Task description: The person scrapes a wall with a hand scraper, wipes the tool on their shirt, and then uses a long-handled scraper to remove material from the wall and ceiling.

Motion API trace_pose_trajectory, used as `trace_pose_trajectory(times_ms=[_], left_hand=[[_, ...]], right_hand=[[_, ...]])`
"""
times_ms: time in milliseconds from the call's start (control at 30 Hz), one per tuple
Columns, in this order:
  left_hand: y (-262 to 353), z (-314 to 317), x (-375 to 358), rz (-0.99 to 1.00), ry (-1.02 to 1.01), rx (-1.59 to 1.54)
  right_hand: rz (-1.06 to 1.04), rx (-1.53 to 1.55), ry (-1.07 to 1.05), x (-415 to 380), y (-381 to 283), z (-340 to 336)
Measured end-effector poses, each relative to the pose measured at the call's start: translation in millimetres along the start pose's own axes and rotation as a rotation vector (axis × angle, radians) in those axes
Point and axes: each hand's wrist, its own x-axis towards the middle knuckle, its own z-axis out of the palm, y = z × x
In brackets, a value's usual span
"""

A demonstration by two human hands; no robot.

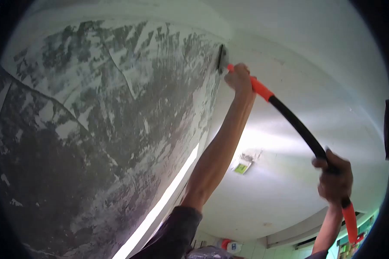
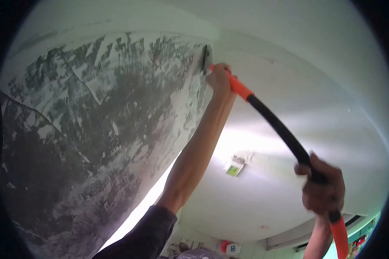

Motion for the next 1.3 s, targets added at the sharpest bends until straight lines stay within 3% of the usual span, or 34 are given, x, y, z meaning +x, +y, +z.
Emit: trace_pose_trajectory(times_ms=[67,133,233,367,400,433,533,567,600,667,733,800,833,867,933,1000,1033,1100,1133,1200,1233,1300], left_hand=[[26,3,-26,-0.021,0.035,-0.036],[22,-2,-11,-0.004,0.009,-0.015],[-11,-4,19,-0.007,-0.026,0.000],[-7,-3,21,-0.016,0.032,-0.006],[-6,-9,15,-0.031,-0.006,-0.019],[-4,-14,12,-0.046,-0.043,-0.032],[-6,-24,2,-0.028,-0.030,-0.030],[-4,-22,0,-0.017,-0.034,-0.042],[0,-19,-2,-0.007,-0.032,-0.041],[2,-12,-11,-0.020,0.022,-0.089],[0,-12,-8,0.016,0.023,-0.066],[-1,-21,-9,0.042,0.025,-0.031],[1,-23,-11,0.017,0.003,-0.078],[3,-25,-12,-0.010,-0.022,-0.125],[9,-35,-46,0.074,-0.131,0.113],[-1,-58,-84,0.438,0.087,0.501],[2,-63,-100,0.708,0.025,0.608],[41,-35,-125,1.358,-0.297,0.757],[51,-26,-120,1.358,-0.293,0.763],[71,0,-98,1.192,-1.062,1.099],[59,13,-97,1.120,-1.011,1.118],[63,9,-97,0.836,-0.969,1.526]], right_hand=[[-0.021,-0.007,-0.077,-21,12,21],[-0.048,-0.104,0.004,-18,24,35],[0.054,0.241,-0.181,30,-8,21],[0.053,0.134,-0.406,29,9,9],[-0.102,-0.055,-0.369,29,25,-3],[-0.411,-0.609,-0.256,33,36,2],[-1.368,-0.844,0.452,42,84,-42],[-1.359,-0.582,0.765,35,84,-52],[-1.543,-0.330,0.829,35,88,-52],[-2.103,0.107,0.545,20,88,-22],[-2.419,0.462,0.347,-5,81,12],[-2.369,0.185,-0.171,-31,77,-19],[-2.237,-0.091,-0.672,-41,73,-24],[-2.126,-0.286,-0.803,-48,64,-26],[-2.156,-0.272,-0.751,-56,55,-23],[-2.175,-0.321,-0.663,-65,44,-18],[-2.199,-0.395,-0.652,-68,37,-21],[-2.162,-0.519,-0.786,-74,26,-21],[-2.156,-0.515,-0.788,-77,25,-22],[-2.184,-0.603,-0.866,-89,26,-25],[-2.169,-0.595,-0.869,-96,31,-18],[-2.184,-0.538,-0.791,-118,43,-1]])
